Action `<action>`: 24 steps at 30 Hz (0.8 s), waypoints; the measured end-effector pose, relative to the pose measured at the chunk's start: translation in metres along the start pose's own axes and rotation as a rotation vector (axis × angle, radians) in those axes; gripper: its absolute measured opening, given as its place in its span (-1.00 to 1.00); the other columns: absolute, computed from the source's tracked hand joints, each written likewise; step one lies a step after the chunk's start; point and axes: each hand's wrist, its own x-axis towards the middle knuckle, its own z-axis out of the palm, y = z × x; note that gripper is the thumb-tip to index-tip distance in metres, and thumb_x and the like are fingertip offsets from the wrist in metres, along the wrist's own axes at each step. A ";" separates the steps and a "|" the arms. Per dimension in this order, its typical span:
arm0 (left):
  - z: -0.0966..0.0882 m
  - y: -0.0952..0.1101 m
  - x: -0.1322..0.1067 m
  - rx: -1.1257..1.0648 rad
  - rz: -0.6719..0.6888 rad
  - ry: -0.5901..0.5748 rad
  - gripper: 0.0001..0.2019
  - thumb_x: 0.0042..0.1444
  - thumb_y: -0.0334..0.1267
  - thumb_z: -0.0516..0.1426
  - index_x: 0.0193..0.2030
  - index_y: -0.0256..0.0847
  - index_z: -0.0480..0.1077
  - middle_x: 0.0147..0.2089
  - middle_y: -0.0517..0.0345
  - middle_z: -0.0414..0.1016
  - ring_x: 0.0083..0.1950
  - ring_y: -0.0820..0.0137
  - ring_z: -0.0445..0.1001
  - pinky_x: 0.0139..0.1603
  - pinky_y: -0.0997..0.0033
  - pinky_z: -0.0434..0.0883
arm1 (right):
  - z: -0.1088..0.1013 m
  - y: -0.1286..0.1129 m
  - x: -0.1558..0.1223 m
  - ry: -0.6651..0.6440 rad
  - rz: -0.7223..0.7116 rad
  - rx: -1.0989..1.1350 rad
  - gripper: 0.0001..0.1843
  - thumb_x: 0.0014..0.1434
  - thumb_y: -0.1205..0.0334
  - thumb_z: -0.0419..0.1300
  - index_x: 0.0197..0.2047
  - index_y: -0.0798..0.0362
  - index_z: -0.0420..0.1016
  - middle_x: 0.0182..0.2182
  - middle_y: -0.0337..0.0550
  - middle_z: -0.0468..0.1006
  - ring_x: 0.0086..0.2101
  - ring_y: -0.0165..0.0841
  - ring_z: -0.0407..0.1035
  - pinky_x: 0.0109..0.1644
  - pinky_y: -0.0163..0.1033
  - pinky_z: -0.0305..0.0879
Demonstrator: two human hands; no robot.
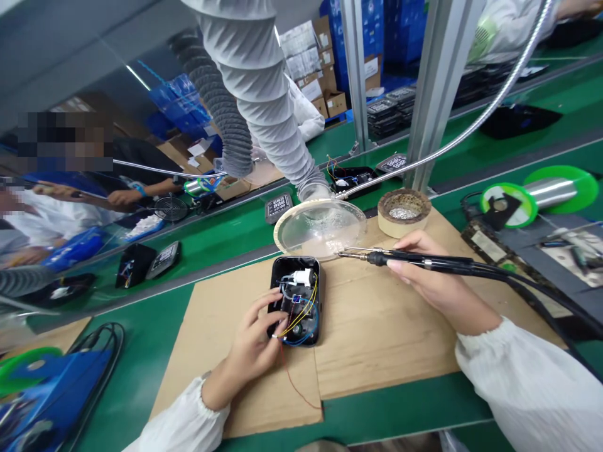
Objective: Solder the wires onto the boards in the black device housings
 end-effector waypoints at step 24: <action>-0.026 -0.016 0.122 0.295 0.404 -0.597 -0.75 0.37 -0.46 -0.02 -0.03 -0.24 0.47 0.06 -0.08 0.47 0.05 0.24 0.43 0.01 0.29 0.43 | -0.015 0.018 0.009 -0.045 -0.123 -0.011 -0.63 0.05 0.07 0.51 -0.23 -0.09 0.41 -0.46 -0.32 0.46 -0.54 -0.45 0.26 -0.50 -0.30 0.18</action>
